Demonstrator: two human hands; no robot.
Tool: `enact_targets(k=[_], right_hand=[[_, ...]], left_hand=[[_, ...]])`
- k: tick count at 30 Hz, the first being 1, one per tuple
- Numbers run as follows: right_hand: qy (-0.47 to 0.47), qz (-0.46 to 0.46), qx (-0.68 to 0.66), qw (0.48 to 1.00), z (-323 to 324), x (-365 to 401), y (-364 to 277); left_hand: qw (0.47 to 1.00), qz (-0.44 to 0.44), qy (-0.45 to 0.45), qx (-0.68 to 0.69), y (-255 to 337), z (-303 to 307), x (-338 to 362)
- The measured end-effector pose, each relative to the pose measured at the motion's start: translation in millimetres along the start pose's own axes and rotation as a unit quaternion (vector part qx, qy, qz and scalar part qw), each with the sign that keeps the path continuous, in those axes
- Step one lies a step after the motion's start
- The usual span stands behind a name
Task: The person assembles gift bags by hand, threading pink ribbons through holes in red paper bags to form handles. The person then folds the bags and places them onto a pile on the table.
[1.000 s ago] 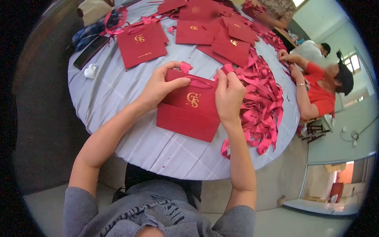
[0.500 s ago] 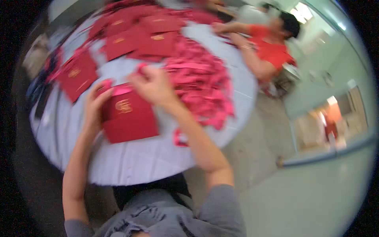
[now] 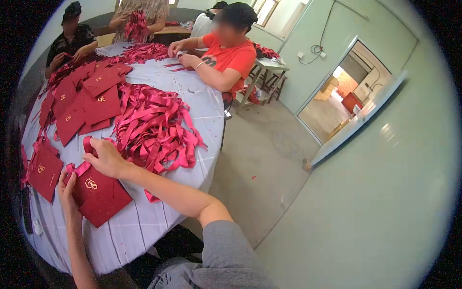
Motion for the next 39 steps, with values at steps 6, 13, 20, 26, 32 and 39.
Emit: enact_targets(k=[6,13,20,26,32,39], right_hand=[[0.009,-0.035,-0.038,0.999,0,0,3],[-0.013,-0.004,0.021,1.000,-3,0,2],[0.002,-0.080,-0.075,0.994,-7,2,14],[0.003,-0.050,-0.035,0.998,-6,5,3],[0.016,-0.036,-0.054,0.998,-7,3,4],[-0.058,-0.238,-0.282,0.927,-10,4,29]], left_hand=[[1.000,0.003,-0.003,0.006,-3,3,-3],[0.997,-0.019,0.023,-0.067,13,0,4],[0.995,-0.039,0.061,-0.065,18,3,4],[0.995,-0.056,0.058,-0.064,18,0,5],[0.992,-0.079,0.052,-0.088,23,-1,5],[0.998,-0.009,0.035,-0.049,14,3,2]])
Point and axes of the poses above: each hand's wrist, its own x-axis away from the middle knuckle, its own z-axis out of the back of the hand, y = z × x, the point moved 9 cm from there along -x, towards the middle knuckle
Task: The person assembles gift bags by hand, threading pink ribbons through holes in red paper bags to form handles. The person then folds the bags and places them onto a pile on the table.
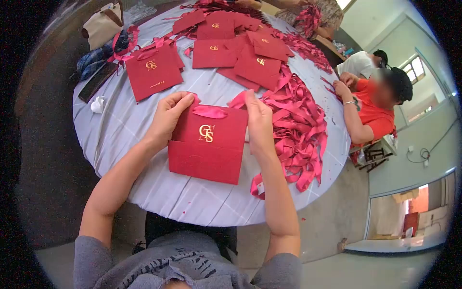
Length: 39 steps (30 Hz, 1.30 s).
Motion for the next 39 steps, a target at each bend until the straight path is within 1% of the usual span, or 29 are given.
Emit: enact_targets(k=[2,3,5,6,7,8,9,10,11,12,14,15,16,17,18,19,21,22,23,24,25,27,28,30,31,34,35,37,39], right_hand=[[-0.086,-0.026,-0.143,0.986,-21,7,-20],[-0.169,-0.006,-0.188,0.968,-35,13,-33],[-0.210,0.047,-0.164,0.963,-47,19,-52],[-0.206,0.084,-0.039,0.974,-46,16,-50],[-0.174,0.106,0.078,0.976,-45,12,-44],[-0.138,0.124,0.193,0.963,-44,9,-38],[-0.159,0.168,0.247,0.941,-49,10,-34],[-0.175,0.174,0.235,0.940,-55,12,-30],[-0.191,0.178,0.224,0.939,-62,16,-25],[-0.188,0.181,0.154,0.953,-69,22,-29],[-0.199,0.039,0.075,0.976,-72,22,-15],[-0.195,-0.008,0.060,0.979,-69,23,-12],[-0.169,0.023,0.075,0.982,-62,20,-15],[-0.144,0.053,0.092,0.984,-54,17,-18],[-0.126,0.083,0.098,0.984,-44,13,-28],[-0.076,0.147,0.108,0.980,-35,13,-49],[-0.035,0.144,0.164,0.975,-20,17,-77],[-0.011,0.204,0.241,0.949,-16,20,-93],[-0.013,0.227,0.320,0.920,-17,25,-103],[-0.013,0.248,0.396,0.884,-19,30,-111],[-0.033,0.260,0.438,0.860,-25,33,-114],[-0.063,0.266,0.545,0.793,-40,39,-107],[-0.084,0.288,0.555,0.776,-46,42,-98],[-0.083,0.281,0.575,0.764,-52,38,-83],[-0.074,0.266,0.588,0.760,-53,39,-85],[-0.073,0.298,0.554,0.774,-56,44,-88],[-0.074,0.319,0.544,0.772,-58,47,-89],[-0.086,0.289,0.561,0.771,-58,48,-88],[-0.087,0.316,0.511,0.794,-58,49,-95]], left_hand=[[0.976,0.145,-0.047,0.157,-17,-10,6],[0.959,0.194,-0.034,0.202,-21,-17,8],[0.898,0.271,-0.066,0.339,-19,-33,24],[0.850,0.249,-0.171,0.431,-15,-42,27],[0.808,0.271,-0.195,0.485,-20,-49,28],[0.789,0.271,-0.265,0.483,-19,-56,31],[0.763,0.297,-0.286,0.498,-21,-63,37],[0.734,0.323,-0.307,0.512,-18,-71,45],[0.731,0.318,-0.322,0.511,-13,-75,52],[0.727,0.321,-0.327,0.512,-11,-79,56],[0.740,0.303,-0.335,0.498,-10,-83,57],[0.738,0.276,-0.377,0.487,-4,-84,58],[0.734,0.279,-0.382,0.487,7,-88,62],[0.849,0.252,-0.295,0.358,5,-75,54],[0.932,0.213,-0.198,0.216,5,-57,46],[0.939,0.159,-0.244,0.183,-14,-41,31],[0.937,0.169,-0.060,0.298,-35,-5,-2],[0.947,0.138,-0.032,0.290,-23,7,-15],[0.954,0.106,-0.003,0.280,-10,23,-22],[0.975,0.030,-0.033,0.216,12,31,-26],[0.987,-0.046,0.006,0.152,38,33,-17],[0.970,-0.238,0.037,-0.008,76,25,1],[0.949,-0.297,0.033,-0.104,91,9,17],[0.852,-0.421,-0.028,-0.312,104,-25,42],[0.801,-0.455,-0.028,-0.389,108,-39,52],[0.746,-0.495,-0.003,-0.446,109,-46,58],[0.738,-0.493,-0.004,-0.461,108,-47,58],[0.723,-0.494,0.002,-0.483,106,-47,58],[0.709,-0.509,0.002,-0.488,105,-47,60]])
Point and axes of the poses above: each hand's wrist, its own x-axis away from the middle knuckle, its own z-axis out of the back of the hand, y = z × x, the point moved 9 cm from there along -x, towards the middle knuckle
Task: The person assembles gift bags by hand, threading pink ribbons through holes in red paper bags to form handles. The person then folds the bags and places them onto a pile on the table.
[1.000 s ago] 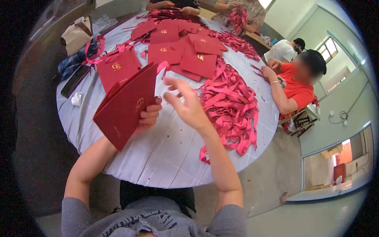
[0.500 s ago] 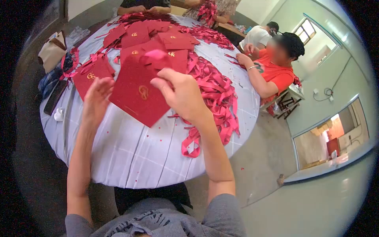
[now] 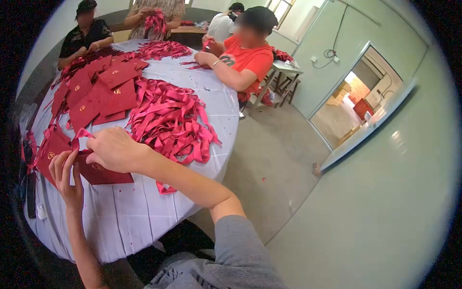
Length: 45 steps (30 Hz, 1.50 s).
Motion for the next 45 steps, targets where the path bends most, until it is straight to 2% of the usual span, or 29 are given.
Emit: enact_targets(k=[5,7,8,9,11,12,15,18,21,25,29,32,36,38,45], right_hand=[[0.101,0.022,-0.087,0.991,22,-24,5],[0.031,-0.107,-0.244,0.963,9,-44,36],[0.081,-0.107,-0.298,0.945,8,-52,47],[0.085,-0.109,-0.295,0.945,-1,-54,56],[0.063,-0.099,-0.072,0.990,-7,-56,63],[0.078,-0.099,-0.048,0.991,-1,-49,52],[0.105,-0.037,-0.095,0.989,10,-25,20],[0.115,0.026,0.057,0.991,15,-2,-7],[0.163,0.084,0.119,0.976,14,8,-22],[0.159,0.088,0.149,0.972,4,14,-26],[0.181,0.042,0.120,0.975,-3,18,-10],[0.132,0.015,0.101,0.986,-11,19,5],[0.092,0.004,0.097,0.991,-21,14,12],[0.083,-0.001,0.105,0.991,-24,13,14],[0.127,0.030,0.109,0.985,-23,14,13]], left_hand=[[0.999,-0.051,0.011,-0.008,7,-1,3],[0.998,-0.057,0.009,-0.013,9,-1,3],[0.998,-0.060,0.004,-0.019,10,-2,3],[0.998,-0.053,0.000,-0.021,8,-3,5],[0.998,-0.066,0.006,-0.024,8,-2,5],[0.997,-0.071,0.012,-0.031,8,-2,6],[0.997,-0.062,0.017,-0.031,7,-3,6],[0.997,-0.058,0.017,-0.038,6,-4,8],[0.997,-0.066,0.016,-0.040,4,-7,9],[0.996,-0.060,0.013,-0.057,6,-8,6],[0.998,-0.053,-0.003,-0.044,3,-8,5],[0.998,-0.035,-0.033,-0.049,3,-9,2],[0.993,-0.067,-0.014,-0.099,22,-3,-4],[0.994,-0.014,-0.108,-0.017,20,-10,-13],[0.983,-0.071,-0.145,-0.084,22,-6,-30]])
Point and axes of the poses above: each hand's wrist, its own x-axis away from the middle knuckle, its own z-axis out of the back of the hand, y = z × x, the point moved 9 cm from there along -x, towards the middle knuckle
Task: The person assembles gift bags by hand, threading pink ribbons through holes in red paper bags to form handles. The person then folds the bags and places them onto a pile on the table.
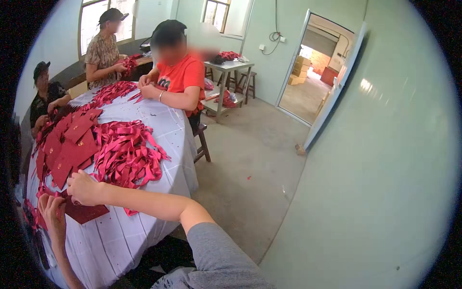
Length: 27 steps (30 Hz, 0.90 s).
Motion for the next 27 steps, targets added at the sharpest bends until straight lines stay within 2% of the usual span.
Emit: enact_targets(k=[1,3,4,7,9,11,13,15,16,18,19,22,23,25,27], right_hand=[[-0.004,0.007,-0.007,1.000,0,0,-1],[-0.007,0.015,-0.015,1.000,3,1,-2],[-0.018,0.018,-0.013,1.000,3,0,-1],[-0.021,0.023,-0.039,0.999,4,-1,1],[-0.031,0.022,-0.075,0.996,7,-2,1],[0.027,0.022,-0.112,0.993,16,-3,5],[0.138,0.015,-0.134,0.981,53,-4,12],[0.160,-0.004,-0.193,0.968,86,2,26],[0.169,0.010,-0.176,0.970,97,8,32],[0.108,0.001,-0.115,0.987,107,27,43],[0.103,-0.042,-0.153,0.982,107,36,54],[-0.015,-0.111,-0.112,0.987,111,65,71],[0.003,-0.119,-0.147,0.982,116,72,73],[-0.044,-0.138,-0.110,0.983,114,84,74],[-0.097,-0.153,-0.111,0.977,107,94,72]], left_hand=[[1.000,-0.003,0.001,0.000,-1,2,-2],[0.997,0.006,-0.066,0.030,-4,-3,-5],[0.997,0.006,-0.067,0.028,-2,-4,-4],[0.987,0.034,-0.041,0.150,-1,1,-2],[0.985,0.044,-0.044,0.159,-9,-3,0],[0.983,0.037,-0.026,0.178,-17,-7,3],[0.982,0.063,0.012,0.180,-25,-6,5],[0.986,0.078,0.041,0.143,-35,-6,8],[0.986,0.060,0.078,0.134,-33,-1,8],[0.982,0.081,0.087,0.149,-30,-1,10],[0.974,0.104,0.075,0.185,-31,-6,11],[0.986,0.075,0.080,0.123,-15,-10,6],[0.985,0.087,0.074,0.128,-16,-13,5],[0.980,0.115,0.065,0.147,-20,-21,6],[0.983,0.105,0.082,0.127,-19,-21,7]])
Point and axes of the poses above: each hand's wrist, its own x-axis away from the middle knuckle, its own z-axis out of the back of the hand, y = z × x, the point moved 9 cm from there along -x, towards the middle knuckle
